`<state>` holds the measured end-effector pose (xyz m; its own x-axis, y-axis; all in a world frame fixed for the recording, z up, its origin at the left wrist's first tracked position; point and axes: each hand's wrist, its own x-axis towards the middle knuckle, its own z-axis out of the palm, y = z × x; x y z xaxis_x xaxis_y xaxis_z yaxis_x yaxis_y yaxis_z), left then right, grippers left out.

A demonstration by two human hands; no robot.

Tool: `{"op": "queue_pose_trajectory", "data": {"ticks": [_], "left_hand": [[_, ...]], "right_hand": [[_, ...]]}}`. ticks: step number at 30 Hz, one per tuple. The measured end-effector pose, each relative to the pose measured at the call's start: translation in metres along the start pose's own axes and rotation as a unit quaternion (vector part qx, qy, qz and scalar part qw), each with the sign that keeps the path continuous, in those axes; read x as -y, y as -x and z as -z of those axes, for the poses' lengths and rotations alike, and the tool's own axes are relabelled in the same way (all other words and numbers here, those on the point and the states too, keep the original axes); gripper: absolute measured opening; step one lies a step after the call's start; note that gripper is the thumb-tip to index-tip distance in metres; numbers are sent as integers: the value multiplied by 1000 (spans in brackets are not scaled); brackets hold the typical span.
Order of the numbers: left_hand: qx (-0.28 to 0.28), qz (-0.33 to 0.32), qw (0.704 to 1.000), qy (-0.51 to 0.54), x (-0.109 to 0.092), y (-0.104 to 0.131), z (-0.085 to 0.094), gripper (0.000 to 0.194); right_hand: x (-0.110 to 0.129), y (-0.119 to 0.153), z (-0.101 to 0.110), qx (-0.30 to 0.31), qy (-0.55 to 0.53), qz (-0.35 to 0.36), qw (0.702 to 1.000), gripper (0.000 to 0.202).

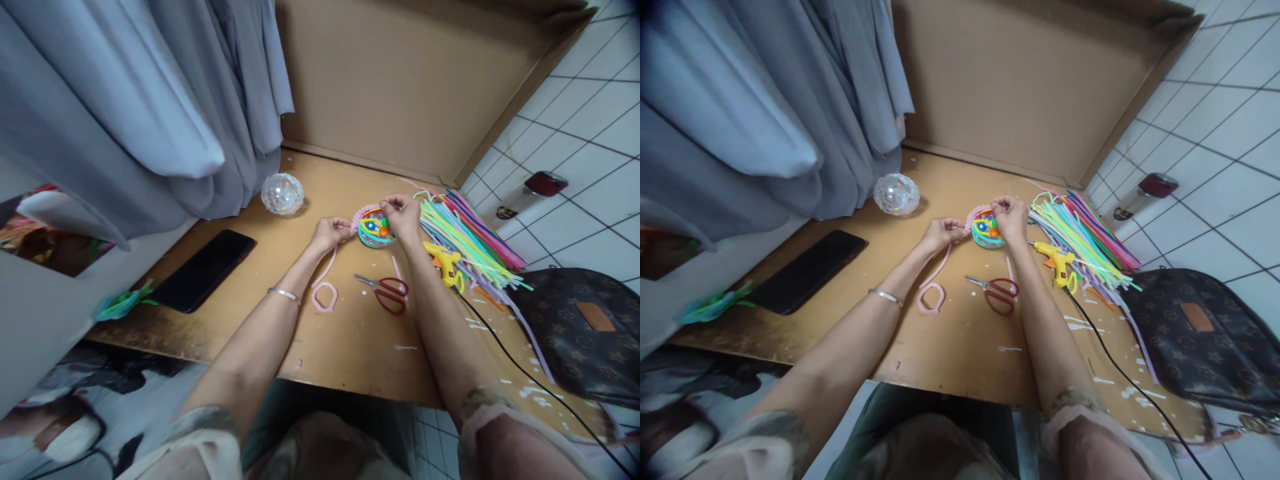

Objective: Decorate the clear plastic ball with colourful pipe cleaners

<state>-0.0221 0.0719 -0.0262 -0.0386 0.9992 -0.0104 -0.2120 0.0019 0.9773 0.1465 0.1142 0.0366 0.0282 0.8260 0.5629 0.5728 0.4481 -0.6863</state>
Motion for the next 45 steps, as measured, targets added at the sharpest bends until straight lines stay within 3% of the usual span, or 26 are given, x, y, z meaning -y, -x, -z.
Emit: {"op": "queue_pose_trajectory", "data": {"ticks": [6,14,21,27,34,39,45], "left_hand": [[-17,-7,999,31,7,-4,-13,20],[-63,-17,993,95,8,-6,-16,16],[-48,-4,997,55,8,-4,-21,17],[-80,-33,996,36,10,-6,-21,14],[-38,-19,999,16,10,-6,-20,16],[-40,-36,999,5,14,-8,-22,29],[-34,-136,988,-70,24,-6,-21,51]], "right_hand": [[1,-2,-1,1,3,-28,1000,8],[-1,-2,-2,3,0,-36,999,8],[-4,-1,-3,-5,4,-28,1000,9],[-4,0,-3,-8,-3,-40,999,10],[-4,-1,-2,-5,-4,-40,999,7],[-3,-1,-1,-13,-2,-50,999,7],[2,1,-1,-19,8,-64,998,7]]}}
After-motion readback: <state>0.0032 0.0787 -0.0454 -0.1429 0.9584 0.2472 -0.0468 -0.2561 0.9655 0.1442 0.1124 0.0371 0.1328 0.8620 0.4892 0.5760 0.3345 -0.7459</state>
